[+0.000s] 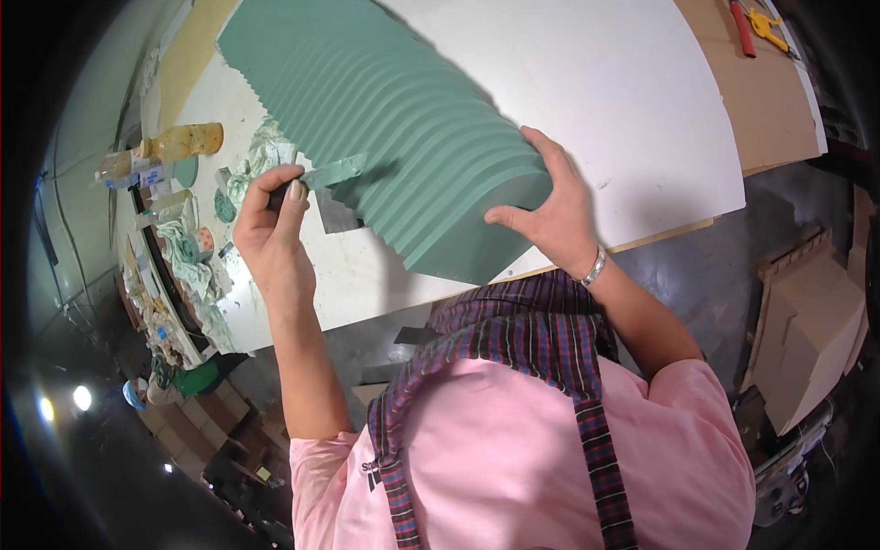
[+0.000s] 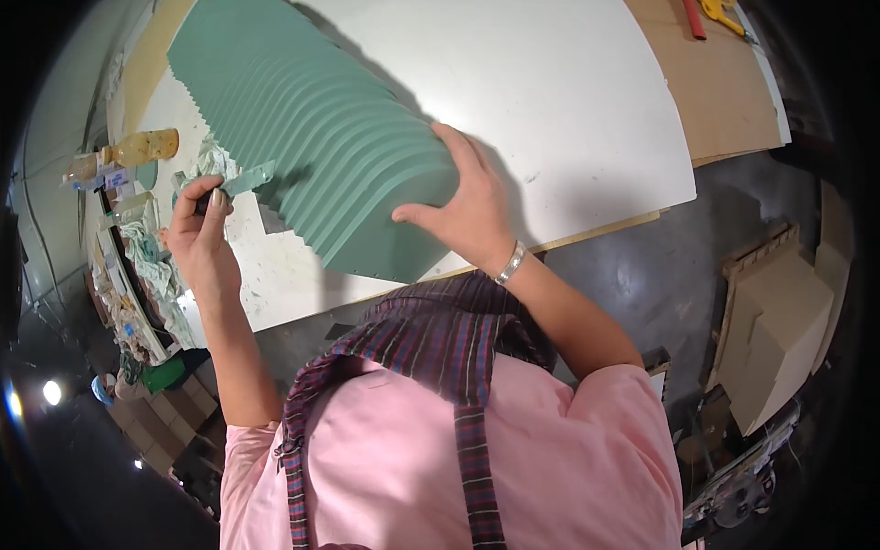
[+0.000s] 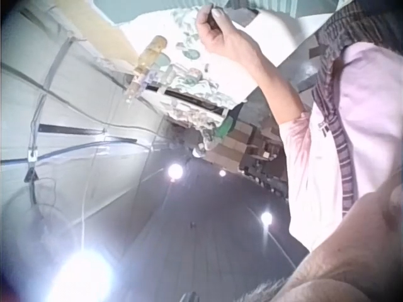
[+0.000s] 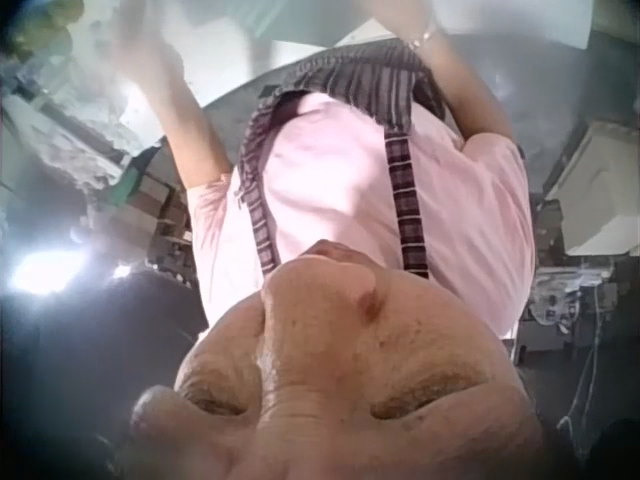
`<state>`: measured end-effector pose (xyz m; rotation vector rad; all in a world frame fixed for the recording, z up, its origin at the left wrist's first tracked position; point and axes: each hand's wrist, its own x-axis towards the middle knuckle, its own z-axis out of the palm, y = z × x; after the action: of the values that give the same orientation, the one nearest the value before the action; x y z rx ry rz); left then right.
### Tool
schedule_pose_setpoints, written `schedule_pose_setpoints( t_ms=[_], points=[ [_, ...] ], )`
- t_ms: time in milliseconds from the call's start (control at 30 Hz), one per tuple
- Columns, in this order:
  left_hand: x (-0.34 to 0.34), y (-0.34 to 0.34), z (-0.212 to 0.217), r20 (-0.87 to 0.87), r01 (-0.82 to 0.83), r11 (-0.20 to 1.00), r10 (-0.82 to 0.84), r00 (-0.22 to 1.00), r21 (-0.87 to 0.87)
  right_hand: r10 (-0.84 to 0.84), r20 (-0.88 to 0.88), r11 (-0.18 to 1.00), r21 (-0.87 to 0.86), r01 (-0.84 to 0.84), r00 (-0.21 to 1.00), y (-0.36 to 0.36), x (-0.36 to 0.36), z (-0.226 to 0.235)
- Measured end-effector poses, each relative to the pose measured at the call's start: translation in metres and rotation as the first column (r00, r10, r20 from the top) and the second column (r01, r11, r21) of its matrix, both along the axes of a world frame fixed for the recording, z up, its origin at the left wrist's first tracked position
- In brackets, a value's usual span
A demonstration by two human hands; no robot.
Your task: The person wipes a stack of green grooved foam pieces with a cloth and then uses a white rectangular block to scrape or sand the edges and surfaces of the pieces.
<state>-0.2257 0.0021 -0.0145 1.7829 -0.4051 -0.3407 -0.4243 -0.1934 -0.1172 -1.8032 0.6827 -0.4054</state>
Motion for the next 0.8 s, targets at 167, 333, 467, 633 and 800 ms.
schedule_pose_setpoints(
  t_ms=[167, 333, 467, 633, 800],
  points=[
    [-0.005, -0.029, 0.002, 0.085, 0.076, 0.994, -0.082, 0.993, 0.08, 0.021, 0.006, 0.999, -0.028, -0.021, 1.0, -0.004, 0.0, -0.005],
    [-0.009, -0.048, 0.0, 0.107, 0.124, 0.985, -0.136, 0.985, 0.117, 0.023, -0.009, 0.999, -0.047, -0.024, 1.0, -0.005, 0.0, -0.001],
    [-0.001, -0.041, -0.002, 0.151, 0.074, 0.992, -0.089, 0.985, 0.103, 0.03, 0.004, 0.998, -0.059, -0.03, 1.0, -0.004, 0.001, -0.003],
    [0.023, 0.0, -0.001, 0.124, -0.058, 0.996, 0.05, 0.991, 0.066, 0.039, -0.011, 0.999, -0.035, -0.039, 0.999, -0.003, 0.001, 0.001],
    [0.025, 0.025, 0.0, 0.109, -0.094, 0.993, 0.086, 0.99, 0.069, 0.039, 0.042, 0.97, -0.241, -0.028, 0.998, 0.005, 0.006, 0.014]
  ],
)
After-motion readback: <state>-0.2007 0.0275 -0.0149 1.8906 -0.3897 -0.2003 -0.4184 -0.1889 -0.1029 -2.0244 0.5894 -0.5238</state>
